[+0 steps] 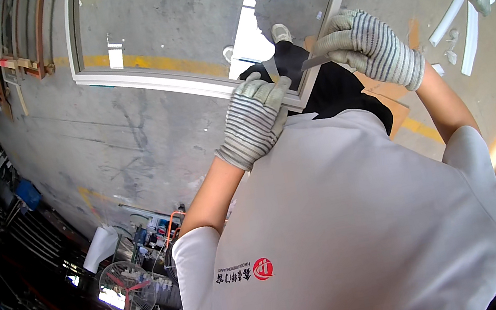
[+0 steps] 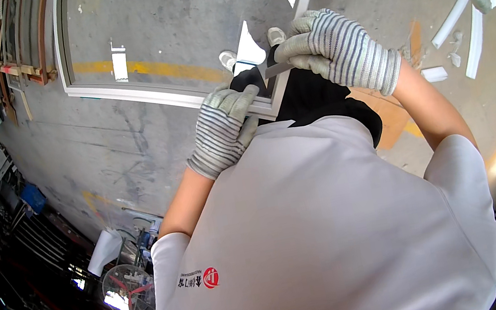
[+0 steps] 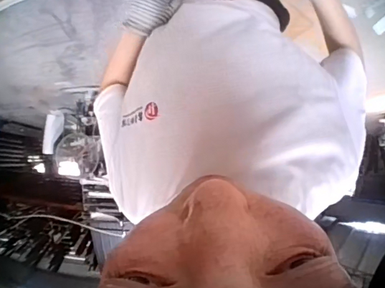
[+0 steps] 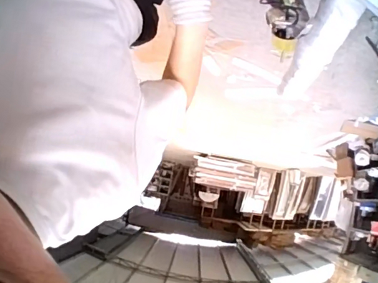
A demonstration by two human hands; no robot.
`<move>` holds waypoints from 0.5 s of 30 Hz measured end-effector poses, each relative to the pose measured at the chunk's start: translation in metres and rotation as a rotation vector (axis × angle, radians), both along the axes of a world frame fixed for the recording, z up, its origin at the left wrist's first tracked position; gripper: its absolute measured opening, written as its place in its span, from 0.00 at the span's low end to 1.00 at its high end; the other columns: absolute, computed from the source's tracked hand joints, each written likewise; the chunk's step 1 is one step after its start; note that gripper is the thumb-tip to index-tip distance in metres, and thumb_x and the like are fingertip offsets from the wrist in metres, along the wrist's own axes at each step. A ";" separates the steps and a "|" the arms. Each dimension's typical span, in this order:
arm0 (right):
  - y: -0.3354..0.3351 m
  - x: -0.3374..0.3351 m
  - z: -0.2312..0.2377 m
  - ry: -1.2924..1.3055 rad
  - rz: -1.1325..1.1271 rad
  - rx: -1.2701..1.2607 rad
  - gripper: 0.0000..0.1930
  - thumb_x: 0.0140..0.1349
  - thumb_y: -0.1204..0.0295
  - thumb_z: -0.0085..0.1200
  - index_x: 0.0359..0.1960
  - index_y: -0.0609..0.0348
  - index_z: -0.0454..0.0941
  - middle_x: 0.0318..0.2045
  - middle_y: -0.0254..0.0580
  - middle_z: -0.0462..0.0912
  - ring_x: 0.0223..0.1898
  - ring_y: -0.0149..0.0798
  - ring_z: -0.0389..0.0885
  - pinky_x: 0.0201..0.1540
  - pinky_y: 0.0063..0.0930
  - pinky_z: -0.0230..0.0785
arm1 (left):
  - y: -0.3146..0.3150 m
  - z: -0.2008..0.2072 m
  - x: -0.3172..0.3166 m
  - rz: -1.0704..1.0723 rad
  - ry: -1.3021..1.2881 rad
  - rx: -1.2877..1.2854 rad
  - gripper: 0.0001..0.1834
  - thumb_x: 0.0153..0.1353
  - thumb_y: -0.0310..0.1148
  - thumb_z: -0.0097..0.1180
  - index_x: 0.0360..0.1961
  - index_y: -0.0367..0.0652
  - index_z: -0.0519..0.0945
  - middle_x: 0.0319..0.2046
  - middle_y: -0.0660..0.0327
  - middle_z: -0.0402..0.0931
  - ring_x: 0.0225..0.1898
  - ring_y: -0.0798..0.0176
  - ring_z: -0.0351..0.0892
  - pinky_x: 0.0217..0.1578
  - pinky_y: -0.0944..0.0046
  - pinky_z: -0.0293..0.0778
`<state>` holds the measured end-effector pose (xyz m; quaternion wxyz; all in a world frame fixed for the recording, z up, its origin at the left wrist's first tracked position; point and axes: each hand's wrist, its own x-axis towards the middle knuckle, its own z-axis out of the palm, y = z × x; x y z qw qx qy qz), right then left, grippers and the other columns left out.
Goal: The person fits a rubber seal into the channel of a metal window frame using a small blade or scraper to press it into the corners.
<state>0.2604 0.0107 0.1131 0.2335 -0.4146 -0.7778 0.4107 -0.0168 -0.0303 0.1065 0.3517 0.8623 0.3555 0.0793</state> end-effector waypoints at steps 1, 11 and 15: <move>0.000 0.001 0.001 -0.013 -0.023 -0.012 0.10 0.54 0.72 0.58 0.38 0.54 0.83 0.29 0.42 0.78 0.33 0.46 0.76 0.36 0.36 0.68 | -0.002 -0.002 0.003 -0.001 -0.004 -0.002 0.31 0.45 0.30 0.62 0.55 0.41 0.71 0.37 0.58 0.75 0.42 0.53 0.74 0.57 0.49 0.65; -0.005 0.002 0.001 0.075 -0.033 -0.138 0.10 0.55 0.72 0.58 0.39 0.58 0.83 0.28 0.42 0.77 0.32 0.44 0.75 0.36 0.35 0.69 | -0.001 0.015 0.002 0.315 -0.371 -0.514 0.15 0.46 0.25 0.62 0.38 0.46 0.79 0.25 0.66 0.71 0.31 0.61 0.73 0.56 0.52 0.67; -0.005 0.004 -0.004 0.054 -0.060 -0.166 0.10 0.55 0.72 0.58 0.39 0.58 0.82 0.27 0.42 0.76 0.32 0.44 0.75 0.36 0.35 0.68 | 0.001 0.008 -0.005 0.193 -0.093 -0.002 0.11 0.43 0.36 0.65 0.31 0.50 0.82 0.24 0.65 0.72 0.34 0.59 0.72 0.52 0.51 0.68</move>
